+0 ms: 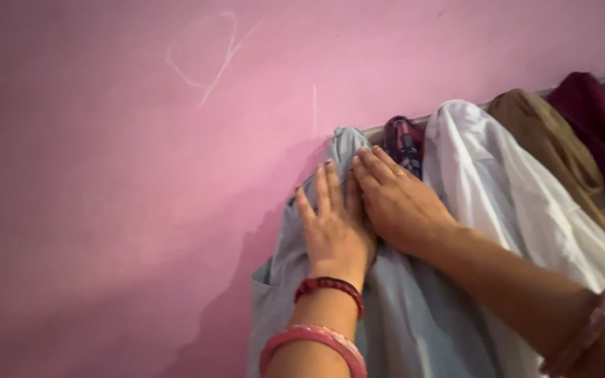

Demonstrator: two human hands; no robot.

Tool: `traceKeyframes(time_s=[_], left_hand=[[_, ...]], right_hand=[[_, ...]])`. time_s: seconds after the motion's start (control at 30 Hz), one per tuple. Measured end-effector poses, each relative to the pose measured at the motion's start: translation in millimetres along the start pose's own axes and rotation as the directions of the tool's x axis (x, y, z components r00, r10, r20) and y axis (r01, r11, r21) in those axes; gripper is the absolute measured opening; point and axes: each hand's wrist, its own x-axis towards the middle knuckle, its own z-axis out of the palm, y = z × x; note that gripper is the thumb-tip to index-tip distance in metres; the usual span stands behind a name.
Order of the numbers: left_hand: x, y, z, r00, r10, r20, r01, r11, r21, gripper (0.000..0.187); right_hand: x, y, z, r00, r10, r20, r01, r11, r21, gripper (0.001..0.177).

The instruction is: The person hangs several garments on a wall-mounted clothes rack. They pick up a white shirt, a dark patterned top, and a light blue shirt from a pile on a bed, unfold each one, and place them on the rack.

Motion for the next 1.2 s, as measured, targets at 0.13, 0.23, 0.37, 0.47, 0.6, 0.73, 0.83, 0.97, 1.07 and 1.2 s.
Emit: traceKeyframes(time_s=[0.13, 0.23, 0.37, 0.47, 0.6, 0.73, 0.83, 0.97, 1.07, 1.2], left_hand=[[-2.0, 2.5, -21.4, 0.971, -0.026, 0.237, 0.070, 0.981, -0.179, 0.075], [-9.2, 6.7, -42.0, 0.980, -0.062, 0.190, 0.107, 0.967, -0.233, 0.063], [-21.8, 16.1, -61.5, 0.995, -0.080, 0.062, 0.095, 0.952, -0.290, 0.061], [-29.1, 27.6, -72.5, 0.997, -0.072, 0.021, 0.075, 0.956, -0.284, 0.063], [-38.0, 49.7, -81.2, 0.999, -0.024, -0.042, 0.012, 0.966, -0.257, 0.061], [-44.0, 64.9, -89.2, 0.997, 0.017, -0.073, -0.030, 0.983, -0.179, 0.068], [-45.6, 72.7, -92.9, 1.000, -0.002, 0.020, 0.005, 0.990, -0.143, 0.068], [-52.0, 81.0, -88.1, 0.995, -0.057, 0.076, 0.068, 0.986, -0.150, 0.069], [-58.5, 84.4, -77.1, 0.994, -0.062, 0.093, 0.075, 0.986, -0.147, 0.072], [-64.4, 83.9, -57.2, 0.997, -0.055, 0.053, 0.058, 0.996, -0.066, 0.072]], right_hand=[[-5.8, -4.1, -17.8, 0.998, 0.057, -0.017, -0.057, 0.998, 0.027, 0.054], [-12.7, 0.4, -27.3, 0.996, 0.084, -0.033, -0.082, 0.994, 0.072, 0.054], [-24.6, 4.2, -38.2, 0.994, 0.090, -0.060, -0.083, 0.990, 0.113, 0.056], [-35.1, 3.9, -48.2, 0.995, 0.064, -0.078, -0.057, 0.995, 0.079, 0.056], [-46.4, 2.5, -63.1, 0.998, 0.025, -0.058, -0.023, 0.999, 0.036, 0.061], [-56.6, 4.8, -72.0, 0.999, 0.018, -0.044, -0.016, 0.999, 0.048, 0.063], [-60.5, 10.2, -69.5, 0.997, 0.077, -0.017, -0.076, 0.995, 0.069, 0.063], [-72.4, 26.0, -62.0, 0.989, 0.146, 0.030, -0.148, 0.984, 0.096, 0.061], [-82.8, 34.7, -56.6, 0.984, 0.179, 0.020, -0.179, 0.962, 0.207, 0.063], [-92.7, 37.7, -52.7, 0.988, 0.147, -0.043, -0.134, 0.966, 0.222, 0.061]])
